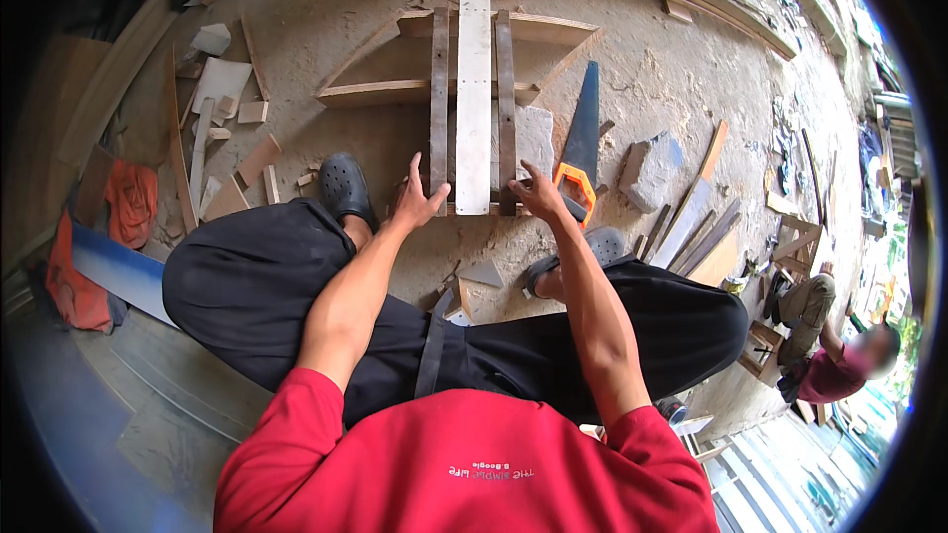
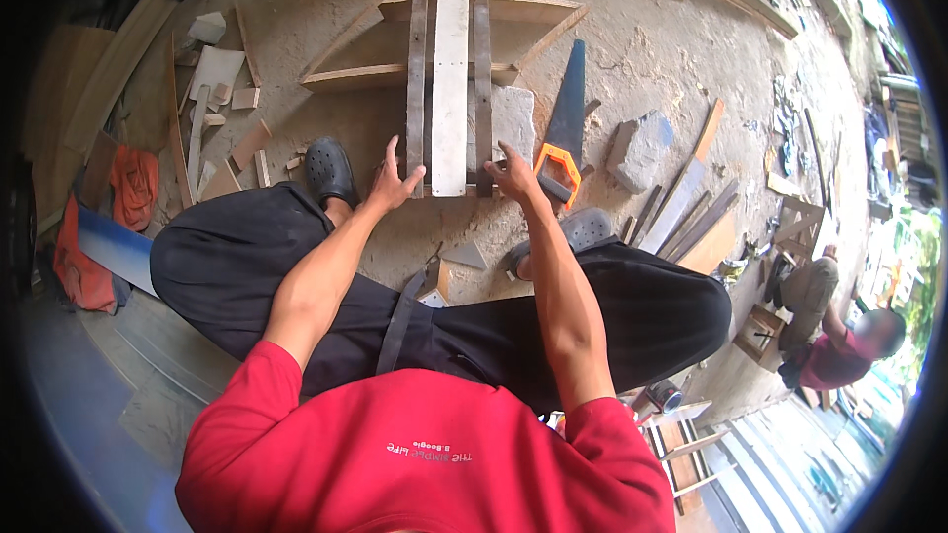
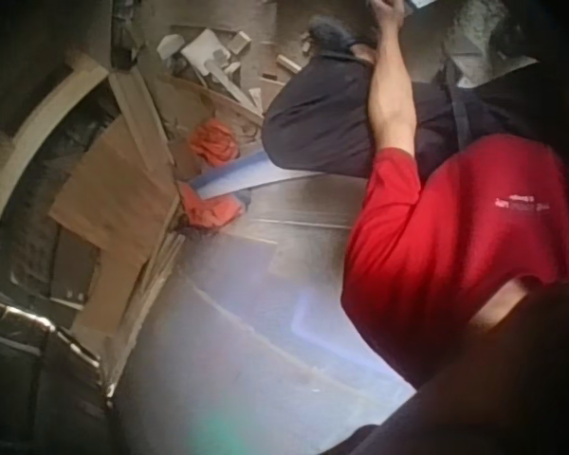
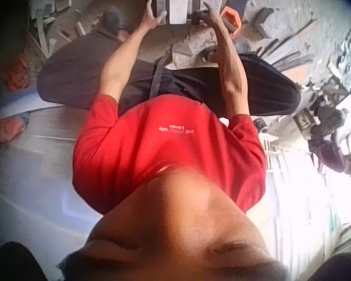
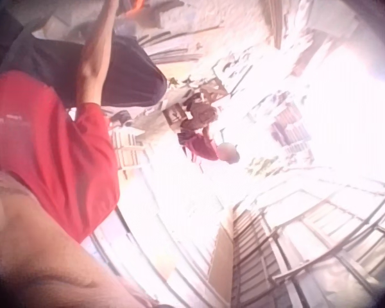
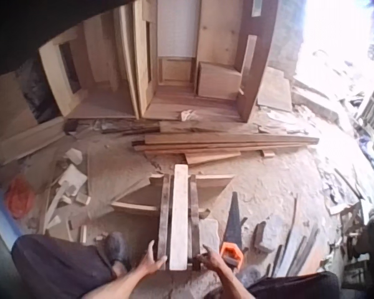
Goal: The person sits on the floor and uses a hand saw to cut a small piece of wood held between their feet. After cutting, they place the saw down and pick up two pieces of wood to fit them together.
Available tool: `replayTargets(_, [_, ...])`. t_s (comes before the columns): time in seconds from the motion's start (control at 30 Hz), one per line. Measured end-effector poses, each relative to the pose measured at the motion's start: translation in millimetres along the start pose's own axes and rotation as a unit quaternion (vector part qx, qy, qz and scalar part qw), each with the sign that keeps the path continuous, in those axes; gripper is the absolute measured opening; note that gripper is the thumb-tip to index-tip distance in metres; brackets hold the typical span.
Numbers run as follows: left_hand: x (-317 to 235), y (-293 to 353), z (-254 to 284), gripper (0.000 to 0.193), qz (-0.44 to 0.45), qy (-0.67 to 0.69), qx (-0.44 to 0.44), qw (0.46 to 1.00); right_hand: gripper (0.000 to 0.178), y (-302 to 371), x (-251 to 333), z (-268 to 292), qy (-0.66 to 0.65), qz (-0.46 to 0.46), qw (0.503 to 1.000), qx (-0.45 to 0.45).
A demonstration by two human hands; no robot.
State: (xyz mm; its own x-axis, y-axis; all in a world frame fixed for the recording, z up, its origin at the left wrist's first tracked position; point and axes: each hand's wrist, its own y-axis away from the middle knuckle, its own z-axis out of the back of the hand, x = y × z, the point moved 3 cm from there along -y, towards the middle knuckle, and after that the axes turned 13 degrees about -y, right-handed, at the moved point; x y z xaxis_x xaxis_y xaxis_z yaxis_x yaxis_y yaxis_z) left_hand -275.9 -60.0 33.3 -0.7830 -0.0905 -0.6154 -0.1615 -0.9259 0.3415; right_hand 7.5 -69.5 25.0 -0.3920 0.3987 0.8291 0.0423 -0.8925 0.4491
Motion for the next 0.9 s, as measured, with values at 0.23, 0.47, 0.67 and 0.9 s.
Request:
replayTargets(0.23, [-24.5,38.4,4.4,0.120,-0.059,-0.227,0.025,0.972,0.078,5.0,28.7,-14.5,0.132,-0.033,0.990,-0.032])
replayTargets(0.47, [-18.4,33.3,4.1,0.120,-0.002,-0.152,0.083,0.985,0.056,13.1,18.6,-40.0,0.143,0.024,0.988,-0.046])
replayTargets(0.67, [-20.1,30.7,-4.0,0.116,-0.023,-0.174,0.062,0.983,0.052,11.6,2.9,-42.4,0.130,0.070,0.987,-0.060])
replayTargets(0.9, [-13.1,28.5,-7.9,0.111,-0.021,-0.186,0.044,0.981,0.049,8.6,-2.2,-49.4,0.134,0.069,0.986,-0.070])
